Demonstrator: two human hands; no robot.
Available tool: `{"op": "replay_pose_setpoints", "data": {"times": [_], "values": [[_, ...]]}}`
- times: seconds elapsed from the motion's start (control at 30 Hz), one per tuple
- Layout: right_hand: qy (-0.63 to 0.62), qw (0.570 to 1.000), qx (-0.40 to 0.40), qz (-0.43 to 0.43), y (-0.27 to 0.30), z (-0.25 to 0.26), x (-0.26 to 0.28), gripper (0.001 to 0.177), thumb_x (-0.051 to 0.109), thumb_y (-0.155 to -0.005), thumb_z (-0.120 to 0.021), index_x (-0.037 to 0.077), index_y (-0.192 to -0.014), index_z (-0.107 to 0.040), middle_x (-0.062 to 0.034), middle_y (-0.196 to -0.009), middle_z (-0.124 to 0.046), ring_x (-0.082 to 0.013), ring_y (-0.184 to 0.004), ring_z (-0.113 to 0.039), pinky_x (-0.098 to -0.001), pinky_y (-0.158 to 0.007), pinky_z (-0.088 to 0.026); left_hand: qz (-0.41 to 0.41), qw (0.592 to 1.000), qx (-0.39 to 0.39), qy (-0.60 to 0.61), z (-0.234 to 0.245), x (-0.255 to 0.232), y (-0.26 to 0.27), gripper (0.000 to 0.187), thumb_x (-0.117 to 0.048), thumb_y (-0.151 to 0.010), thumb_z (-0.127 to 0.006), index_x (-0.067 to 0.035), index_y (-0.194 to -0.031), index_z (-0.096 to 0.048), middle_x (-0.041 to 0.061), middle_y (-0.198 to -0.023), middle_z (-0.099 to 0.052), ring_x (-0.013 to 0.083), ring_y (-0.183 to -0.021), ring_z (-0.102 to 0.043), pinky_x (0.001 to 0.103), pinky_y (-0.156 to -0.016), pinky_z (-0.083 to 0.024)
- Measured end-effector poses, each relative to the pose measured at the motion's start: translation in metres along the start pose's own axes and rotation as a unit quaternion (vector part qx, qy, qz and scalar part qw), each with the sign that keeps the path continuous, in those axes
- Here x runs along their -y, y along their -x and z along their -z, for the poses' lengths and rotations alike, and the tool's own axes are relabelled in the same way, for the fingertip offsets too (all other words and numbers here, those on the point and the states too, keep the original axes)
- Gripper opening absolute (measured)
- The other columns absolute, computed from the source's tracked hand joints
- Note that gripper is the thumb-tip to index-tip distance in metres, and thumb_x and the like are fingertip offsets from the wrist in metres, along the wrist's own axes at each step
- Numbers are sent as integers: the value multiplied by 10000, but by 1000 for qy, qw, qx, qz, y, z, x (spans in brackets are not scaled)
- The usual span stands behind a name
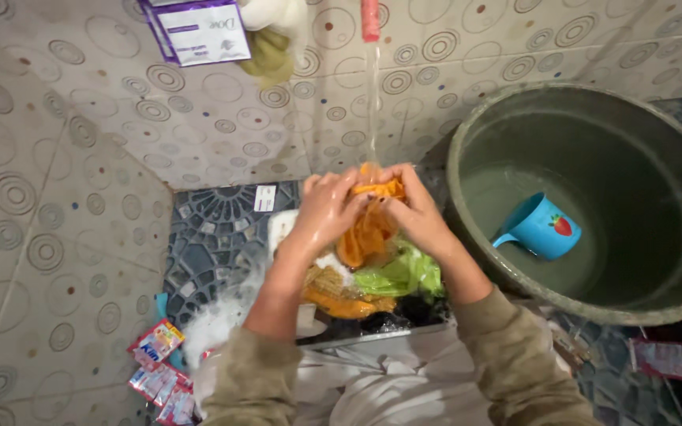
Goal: The person washes several pieces of clothing by hand in a metal tray filled with soapy water. They scrub and rinse an orange cloth and a green cloth under running water, then place the rinsed items into a nearby large basin.
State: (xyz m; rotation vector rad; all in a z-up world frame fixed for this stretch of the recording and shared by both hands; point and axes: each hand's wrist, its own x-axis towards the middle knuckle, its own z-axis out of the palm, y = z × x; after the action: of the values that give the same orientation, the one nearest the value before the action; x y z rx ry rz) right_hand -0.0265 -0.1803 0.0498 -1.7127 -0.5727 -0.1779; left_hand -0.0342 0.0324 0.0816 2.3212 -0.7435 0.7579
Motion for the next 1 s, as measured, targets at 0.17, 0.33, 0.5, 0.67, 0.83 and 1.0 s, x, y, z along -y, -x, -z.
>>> {"op": "replay_pose_setpoints", "data": {"times": [0.17,0.33,0.5,0.67,0.83,1.0], "values": [[-48,987,82,-133,-6,-9,1,544,167,-864,-782,56,-1325,-515,-56,-1125,-666,-113,-1018,-615,-272,-867,-534,138,967,48,210,-1,7,9,275,-179,-878,-705,-56,-1084,-570,83,-996,-636,229,-991,-619,398,-914,-484],[26,970,148,-192,-8,12,-52,217,151,-858,-784,41,-1038,-731,-80,-1000,-727,-140,-923,-645,-280,-805,-546,254,844,128,456,-26,26,43,237,-178,-966,-680,-75,-1117,-529,19,-1054,-527,134,-983,-508,330,-869,-442],[152,986,63,13,-11,9,-25,200,52,-798,-820,8,-968,-725,-88,-1002,-663,-160,-957,-627,-298,-856,-514,325,815,227,423,-15,22,33,168,-181,-1027,-577,-155,-1181,-638,-57,-1099,-682,47,-1018,-599,227,-911,-482],[-100,988,80,-84,-23,34,67,411,-23,-840,-768,22,-1225,-633,-55,-1134,-686,-127,-1026,-652,-278,-895,-543,237,816,180,495,27,20,-7,136,-125,-989,-636,-124,-1063,-522,-63,-938,-559,69,-891,-535,250,-754,-463],[-162,985,-22,-45,-36,58,101,559,-35,-915,-660,50,-1453,-534,-56,-1233,-687,-131,-1129,-664,-286,-1003,-544,124,932,125,317,70,0,-32,152,-44,-858,-697,-63,-943,-573,16,-885,-632,137,-869,-627,266,-819,-493],[-34,996,0,-85,-23,27,74,431,45,-939,-732,2,-1357,-639,-66,-1184,-723,-120,-1080,-671,-285,-971,-547,132,976,123,119,86,-32,-45,143,-46,-764,-692,-48,-903,-659,127,-796,-689,277,-793,-720,276,-788,-519]]}}
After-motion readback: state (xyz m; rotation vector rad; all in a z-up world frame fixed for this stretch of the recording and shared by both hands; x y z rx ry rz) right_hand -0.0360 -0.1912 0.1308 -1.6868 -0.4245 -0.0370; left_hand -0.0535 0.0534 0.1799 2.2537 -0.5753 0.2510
